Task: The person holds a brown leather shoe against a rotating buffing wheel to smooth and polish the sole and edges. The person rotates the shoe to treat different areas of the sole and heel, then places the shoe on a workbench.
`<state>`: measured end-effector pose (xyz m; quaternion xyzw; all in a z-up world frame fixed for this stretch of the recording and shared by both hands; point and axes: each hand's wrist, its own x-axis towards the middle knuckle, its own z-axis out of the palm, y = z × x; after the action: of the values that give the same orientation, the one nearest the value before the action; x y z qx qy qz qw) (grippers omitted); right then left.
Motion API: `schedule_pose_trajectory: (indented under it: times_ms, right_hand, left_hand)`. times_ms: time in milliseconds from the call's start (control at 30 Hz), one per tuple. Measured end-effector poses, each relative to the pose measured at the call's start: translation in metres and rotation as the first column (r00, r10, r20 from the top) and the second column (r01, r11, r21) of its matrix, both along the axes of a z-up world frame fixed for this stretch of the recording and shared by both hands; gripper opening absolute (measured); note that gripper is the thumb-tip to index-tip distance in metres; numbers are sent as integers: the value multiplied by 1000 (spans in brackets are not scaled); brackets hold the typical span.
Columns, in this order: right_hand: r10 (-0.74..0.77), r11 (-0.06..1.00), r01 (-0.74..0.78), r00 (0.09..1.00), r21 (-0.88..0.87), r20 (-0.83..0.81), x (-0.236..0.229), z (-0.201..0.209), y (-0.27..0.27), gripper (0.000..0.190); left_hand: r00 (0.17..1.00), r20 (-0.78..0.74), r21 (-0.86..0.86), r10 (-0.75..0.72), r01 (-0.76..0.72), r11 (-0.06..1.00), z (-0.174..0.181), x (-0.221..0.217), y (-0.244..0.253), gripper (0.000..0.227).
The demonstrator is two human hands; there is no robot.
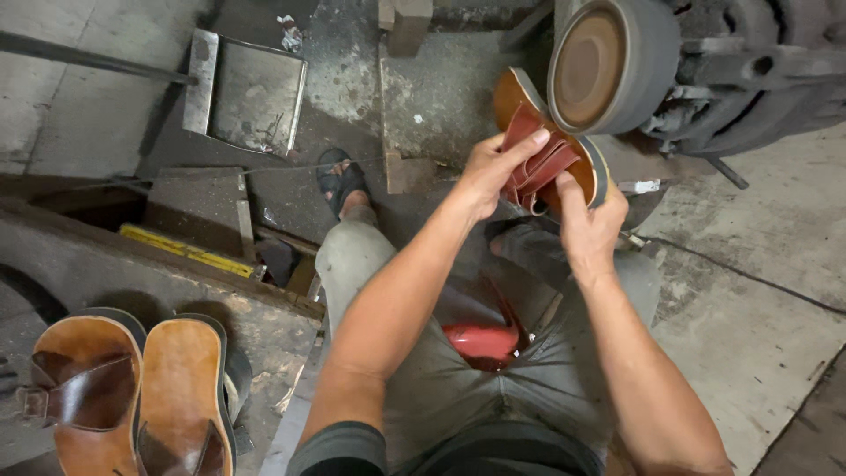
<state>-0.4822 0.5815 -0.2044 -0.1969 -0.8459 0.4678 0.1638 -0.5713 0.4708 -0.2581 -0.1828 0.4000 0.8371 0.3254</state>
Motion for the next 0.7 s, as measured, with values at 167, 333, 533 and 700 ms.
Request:
schedule_pose_trajectory:
  times_ms: [167, 333, 533, 700]
  right_hand:
    - [-22, 1000, 22, 1000, -2, 15, 8, 4, 1, 17]
    - [-47, 999, 47, 999, -11, 16, 8, -16, 11, 16]
    - [7, 999, -5, 999, -41, 36, -16, -15, 6, 19]
    - [-13, 1000, 14, 999, -26, 44, -6, -1, 0, 20]
  left_hand:
    - [1000, -13, -82, -21, 20, 996, -5, 1, 6, 59]
    - [1000, 29, 0, 4, -4, 1000, -3, -1, 5, 61]
    - [997, 71, 3, 42, -42, 999, -23, -9, 2, 60]
    - [999, 5, -23, 32, -32, 999, -6, -4, 1, 54]
